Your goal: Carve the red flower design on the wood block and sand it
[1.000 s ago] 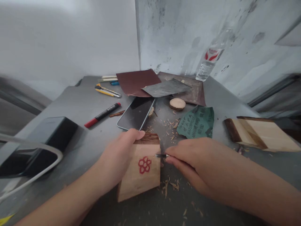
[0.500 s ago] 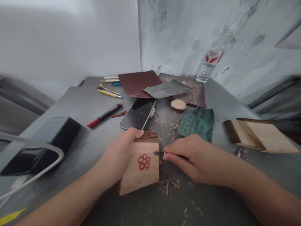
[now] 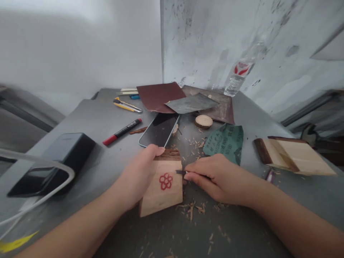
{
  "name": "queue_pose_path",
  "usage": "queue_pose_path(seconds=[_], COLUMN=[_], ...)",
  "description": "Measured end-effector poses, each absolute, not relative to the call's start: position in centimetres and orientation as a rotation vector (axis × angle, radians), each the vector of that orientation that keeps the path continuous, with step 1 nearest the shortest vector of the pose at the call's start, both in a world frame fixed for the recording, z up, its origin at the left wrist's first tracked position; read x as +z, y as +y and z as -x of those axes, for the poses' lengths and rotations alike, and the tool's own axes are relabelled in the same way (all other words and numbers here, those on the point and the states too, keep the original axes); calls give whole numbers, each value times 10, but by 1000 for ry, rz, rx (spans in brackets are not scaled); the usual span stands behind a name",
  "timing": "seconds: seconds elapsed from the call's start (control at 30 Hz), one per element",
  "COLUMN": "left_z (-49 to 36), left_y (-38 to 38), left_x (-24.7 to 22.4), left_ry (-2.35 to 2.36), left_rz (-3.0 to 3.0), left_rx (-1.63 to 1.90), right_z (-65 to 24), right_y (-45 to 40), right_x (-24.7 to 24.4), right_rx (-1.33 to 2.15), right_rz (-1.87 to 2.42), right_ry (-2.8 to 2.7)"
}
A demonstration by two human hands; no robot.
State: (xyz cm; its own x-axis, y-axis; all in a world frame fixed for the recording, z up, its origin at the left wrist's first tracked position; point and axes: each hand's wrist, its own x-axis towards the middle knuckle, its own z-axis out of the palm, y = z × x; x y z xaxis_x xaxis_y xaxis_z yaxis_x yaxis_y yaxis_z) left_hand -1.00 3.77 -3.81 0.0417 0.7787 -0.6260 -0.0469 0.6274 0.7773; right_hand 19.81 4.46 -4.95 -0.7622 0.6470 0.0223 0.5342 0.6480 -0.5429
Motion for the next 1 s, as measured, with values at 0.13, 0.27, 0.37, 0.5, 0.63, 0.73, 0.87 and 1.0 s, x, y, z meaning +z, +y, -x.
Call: queue_pose_path(seconds=[0.13,0.27,0.37,0.5,0.63,0.73,0.87,1.0], left_z=[9,9,10,9,7,7,8,9], left_y=[38,40,42,40,38,39,41,41], left_x=[-38,-41,-42,-39,-35,-35,-37,-39], left_ry=[1379,1376,1388,1385,1420,1434,1445,1472], left_rz=[-587,-545,-527,-508,-523,-532,-569,-632], left_rx=[698,709,714,691,696,702,707,704], right_z=[-198,-198,-197,-193,-188,-188,-192,-198], right_y=[45,43,42,40,37,38,41,38], right_x=[-52,-55,-56,-53,-49,-46,-35,-25], right_rx=[743,713,681,703,739,779,851,775], right_rz=[966,969,989,1018,1079,1102,1142,1269], right_ry=[-2651,-2645,-2638,-2628,-2611,-2606,-2579,-2610])
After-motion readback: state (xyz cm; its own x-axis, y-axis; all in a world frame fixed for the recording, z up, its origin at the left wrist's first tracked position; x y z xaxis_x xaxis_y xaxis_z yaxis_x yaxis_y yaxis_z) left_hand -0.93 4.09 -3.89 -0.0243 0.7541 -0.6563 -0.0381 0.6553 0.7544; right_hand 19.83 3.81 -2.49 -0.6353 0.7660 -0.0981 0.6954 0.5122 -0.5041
